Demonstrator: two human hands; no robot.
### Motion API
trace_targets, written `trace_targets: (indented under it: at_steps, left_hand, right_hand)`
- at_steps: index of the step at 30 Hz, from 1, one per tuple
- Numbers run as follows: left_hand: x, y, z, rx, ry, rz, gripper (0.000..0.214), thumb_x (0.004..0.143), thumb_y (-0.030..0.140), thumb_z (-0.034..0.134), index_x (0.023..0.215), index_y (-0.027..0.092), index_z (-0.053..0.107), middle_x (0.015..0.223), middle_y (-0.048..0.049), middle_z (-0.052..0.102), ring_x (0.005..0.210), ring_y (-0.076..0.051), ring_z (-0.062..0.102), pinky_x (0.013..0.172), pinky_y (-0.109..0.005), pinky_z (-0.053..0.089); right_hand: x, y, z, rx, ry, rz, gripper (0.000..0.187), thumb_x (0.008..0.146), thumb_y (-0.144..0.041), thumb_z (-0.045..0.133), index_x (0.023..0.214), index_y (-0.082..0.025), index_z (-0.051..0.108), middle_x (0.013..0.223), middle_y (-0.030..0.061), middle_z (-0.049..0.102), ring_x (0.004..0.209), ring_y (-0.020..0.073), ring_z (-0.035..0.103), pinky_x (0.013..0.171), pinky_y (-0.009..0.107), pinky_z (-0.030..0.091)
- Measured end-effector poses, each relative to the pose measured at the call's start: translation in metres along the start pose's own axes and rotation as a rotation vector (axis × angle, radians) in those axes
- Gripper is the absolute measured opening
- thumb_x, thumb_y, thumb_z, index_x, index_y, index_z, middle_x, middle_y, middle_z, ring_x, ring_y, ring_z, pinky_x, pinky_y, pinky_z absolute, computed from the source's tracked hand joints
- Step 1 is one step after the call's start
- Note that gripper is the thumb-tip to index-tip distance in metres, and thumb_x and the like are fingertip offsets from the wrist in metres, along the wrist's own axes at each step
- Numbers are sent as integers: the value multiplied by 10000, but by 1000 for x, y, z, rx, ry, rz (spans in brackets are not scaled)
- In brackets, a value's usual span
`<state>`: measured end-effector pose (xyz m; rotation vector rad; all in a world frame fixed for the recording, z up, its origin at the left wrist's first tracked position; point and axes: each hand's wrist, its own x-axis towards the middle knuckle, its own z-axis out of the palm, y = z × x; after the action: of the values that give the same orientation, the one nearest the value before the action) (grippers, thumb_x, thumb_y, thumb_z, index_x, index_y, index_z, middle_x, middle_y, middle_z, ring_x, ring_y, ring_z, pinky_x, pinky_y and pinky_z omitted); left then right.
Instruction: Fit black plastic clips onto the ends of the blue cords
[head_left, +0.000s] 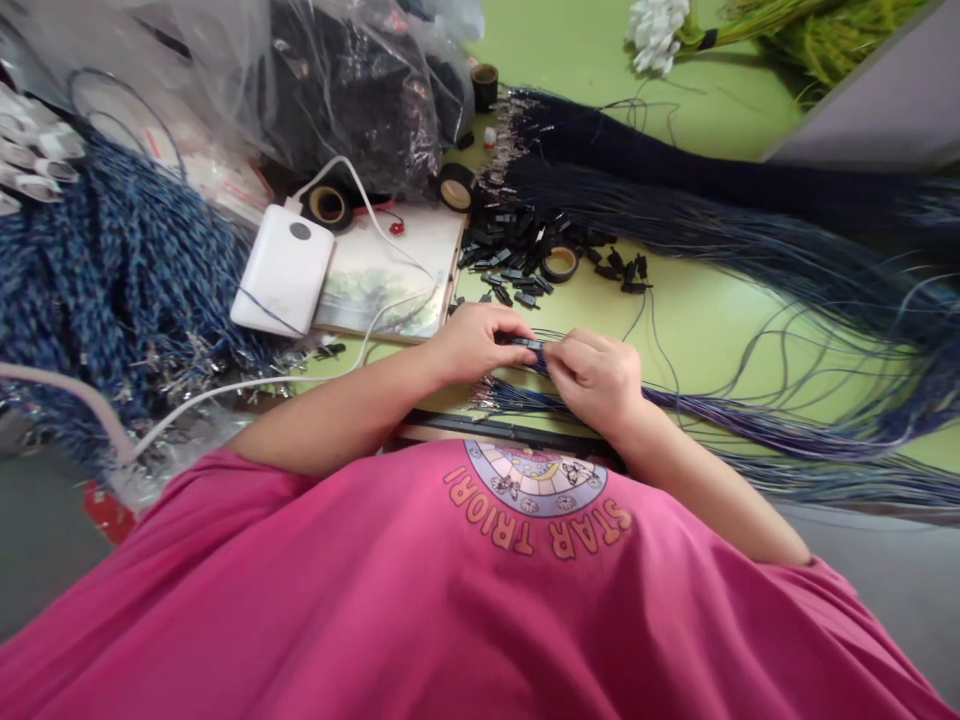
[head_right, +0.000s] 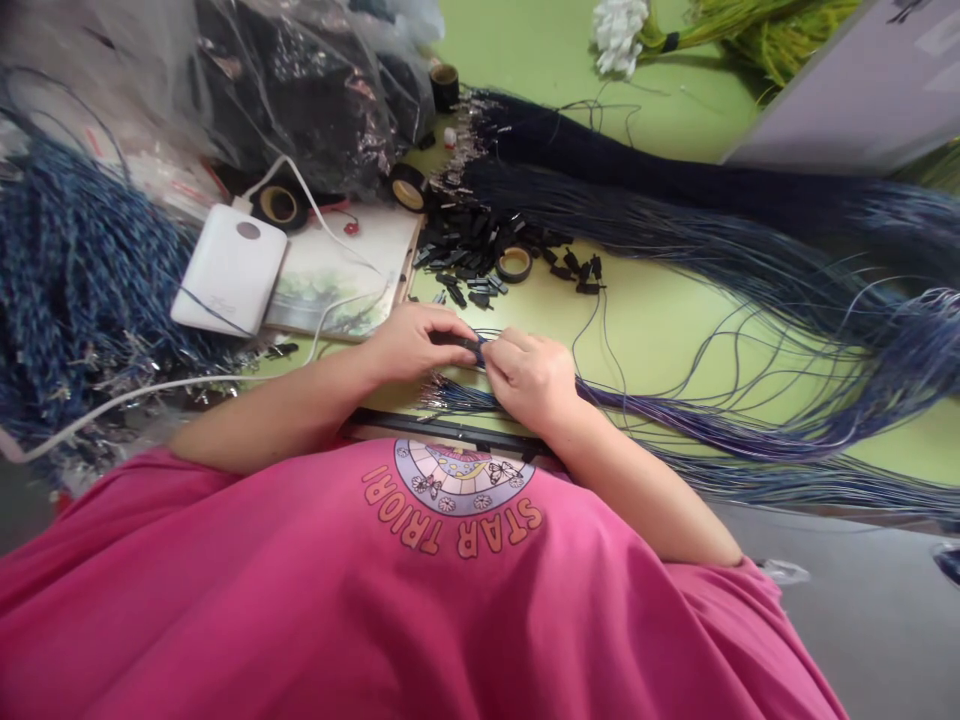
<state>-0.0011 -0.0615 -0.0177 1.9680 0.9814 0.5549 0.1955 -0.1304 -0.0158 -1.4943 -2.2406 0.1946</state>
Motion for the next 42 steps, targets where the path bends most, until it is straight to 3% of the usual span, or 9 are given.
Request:
trace_targets:
  at_steps: [6,9,14,23,28,33,36,39,42]
  left_hand:
    - [2,3,-10,45,-87,-88,210,721,309,760,904,213,792,888,-13,764,835,-171,674,805,-299,491]
    - [4,3,-22,112,-107,-103,270,725,265,751,988,220,793,992,-35,770,917,-192,686,900,-335,497]
    - [4,2,-34,136,-203,-88,276,807,285,671,1057,241,778,1084,-33,769,985,-193,696,941,-339,501]
    - [5,4,-36,89,-213,-160,240,751,213,711,974,234,796,949,-12,782,871,-165,701,883,-304,520]
    - [4,9,-38,54,-245,-189,269,759,247,696,1008,191,783,965,-27,777,902,-166,695,929,-314,510]
    - [3,11,-39,24,-299,-178,311,773,319,679,1037,188,777,1013,-37,770,957,-180,688,955,-324,502]
    - [1,12,-38,-8,-313,-157,288,772,312,672,1018,205,777,999,-27,772,935,-170,691,929,-314,513]
    - [0,12,-37,-41,-303,-144,257,755,277,679,983,213,778,978,-21,776,918,-164,694,909,-307,522]
    - [0,10,-35,-93,-301,-141,242,741,260,697,964,211,780,971,-25,777,915,-164,696,900,-303,527]
  right_hand:
    - [15,17,-7,338,-142,153,231,889,-292,540,866,-197,749,862,47,729,784,167,642,717,272,463]
    - [26,33,-6,189,-134,247,244,879,-273,528,905,-171,749,968,98,728,890,214,640,799,320,473]
    - [30,40,2,-27,-311,309,230,854,-231,511,890,-169,730,925,107,718,824,219,614,738,324,440]
    - [22,29,-13,40,22,325,192,794,-203,511,731,-195,692,797,72,697,750,200,599,689,314,430]
    - [16,23,-22,91,77,382,170,791,-222,521,807,-191,688,655,28,654,610,168,559,637,298,418]
    - [0,3,-40,110,60,265,257,889,-263,485,990,-183,708,781,52,713,679,170,617,672,295,441]
    - [-8,-21,-47,115,-57,136,285,892,-242,503,1094,-174,692,849,62,732,719,172,639,693,292,455]
    - [-9,-39,-41,123,-233,-60,290,916,-235,483,1091,-139,693,925,93,736,796,198,657,714,305,463]
    - [-7,-38,-30,230,-210,-83,264,935,-223,464,999,-137,704,921,90,735,822,184,656,743,290,466]
